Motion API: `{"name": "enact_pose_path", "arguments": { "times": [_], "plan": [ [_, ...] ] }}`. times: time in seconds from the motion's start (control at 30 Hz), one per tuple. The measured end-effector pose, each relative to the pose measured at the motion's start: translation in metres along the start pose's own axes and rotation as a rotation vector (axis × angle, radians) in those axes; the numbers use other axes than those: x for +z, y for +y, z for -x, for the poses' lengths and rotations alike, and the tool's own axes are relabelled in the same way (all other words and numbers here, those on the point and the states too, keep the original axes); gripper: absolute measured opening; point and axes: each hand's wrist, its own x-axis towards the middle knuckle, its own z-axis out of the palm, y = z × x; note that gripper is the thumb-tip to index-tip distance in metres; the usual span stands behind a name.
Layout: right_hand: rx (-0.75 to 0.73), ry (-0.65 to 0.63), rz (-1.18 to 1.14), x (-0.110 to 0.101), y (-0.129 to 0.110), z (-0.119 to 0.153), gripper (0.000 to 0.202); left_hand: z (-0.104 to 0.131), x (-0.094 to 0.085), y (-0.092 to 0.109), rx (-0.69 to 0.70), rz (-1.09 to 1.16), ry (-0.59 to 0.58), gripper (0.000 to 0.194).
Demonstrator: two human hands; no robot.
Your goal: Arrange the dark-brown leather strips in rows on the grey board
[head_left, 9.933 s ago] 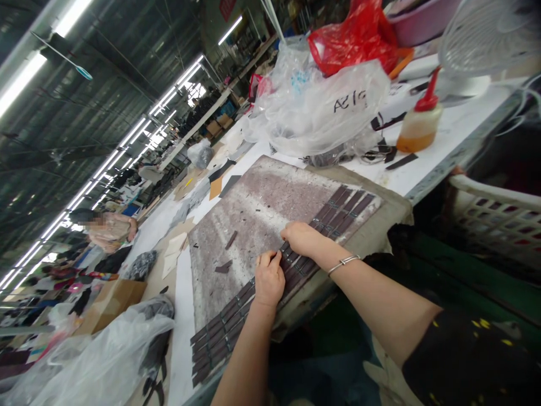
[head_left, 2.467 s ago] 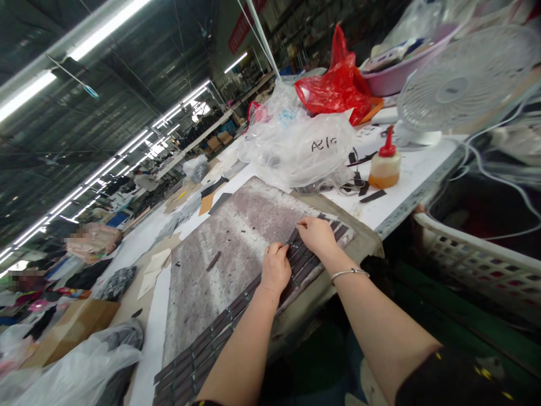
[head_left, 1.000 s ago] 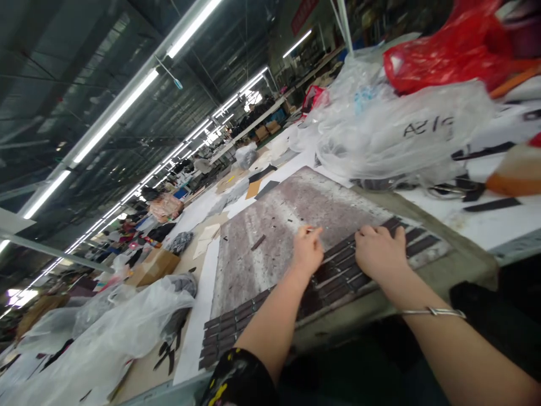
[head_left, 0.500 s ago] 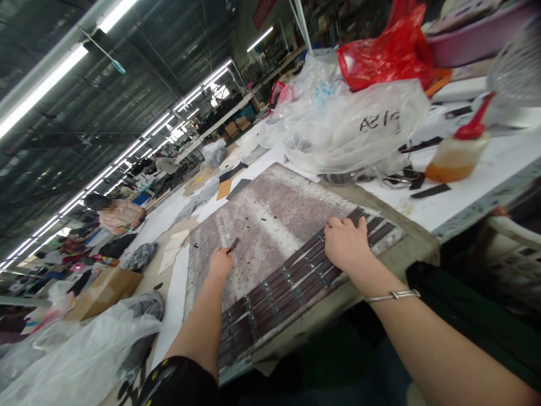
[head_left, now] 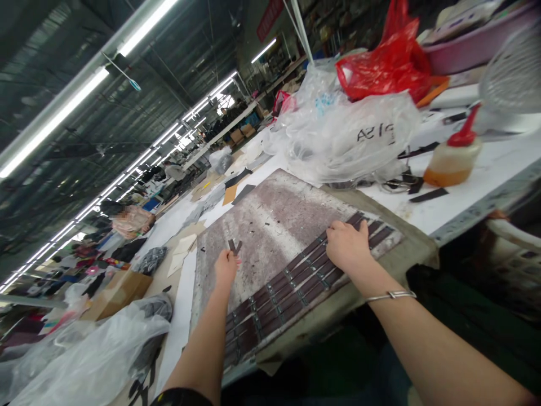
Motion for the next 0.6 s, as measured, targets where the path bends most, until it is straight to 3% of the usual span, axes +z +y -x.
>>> {"name": "enact_pose_path", "arguments": {
  "times": [0.13,0.27,0.33,0.4,0.5,0.6],
  "plan": [
    [0.063,0.004,-0.138,-0.006,0.007,-0.003,0.027,0.027,0.021,0.047,0.139,0.315,-0.190,0.022],
    [0.042,0.192,-0.469,-0.012,0.022,-0.009,0.031,0.057,0.040,0.108,0.279,0.689,-0.404,0.032],
    [0.014,0.218,-0.707,-0.014,0.028,-0.011,0.039,0.069,0.047,0.138,0.330,0.732,-0.479,0.029],
    [-0.012,0.156,-0.908,-0.013,0.032,-0.012,0.045,0.077,0.054,0.164,0.376,0.741,-0.532,0.022],
    [-0.049,0.073,-1.028,-0.012,0.036,-0.015,0.031,0.080,0.066,0.190,0.433,0.713,-0.560,0.016],
    [0.057,0.186,-0.989,-0.013,0.045,-0.020,0.020,0.076,0.080,0.198,0.553,0.604,-0.400,0.020]
  ]
}}
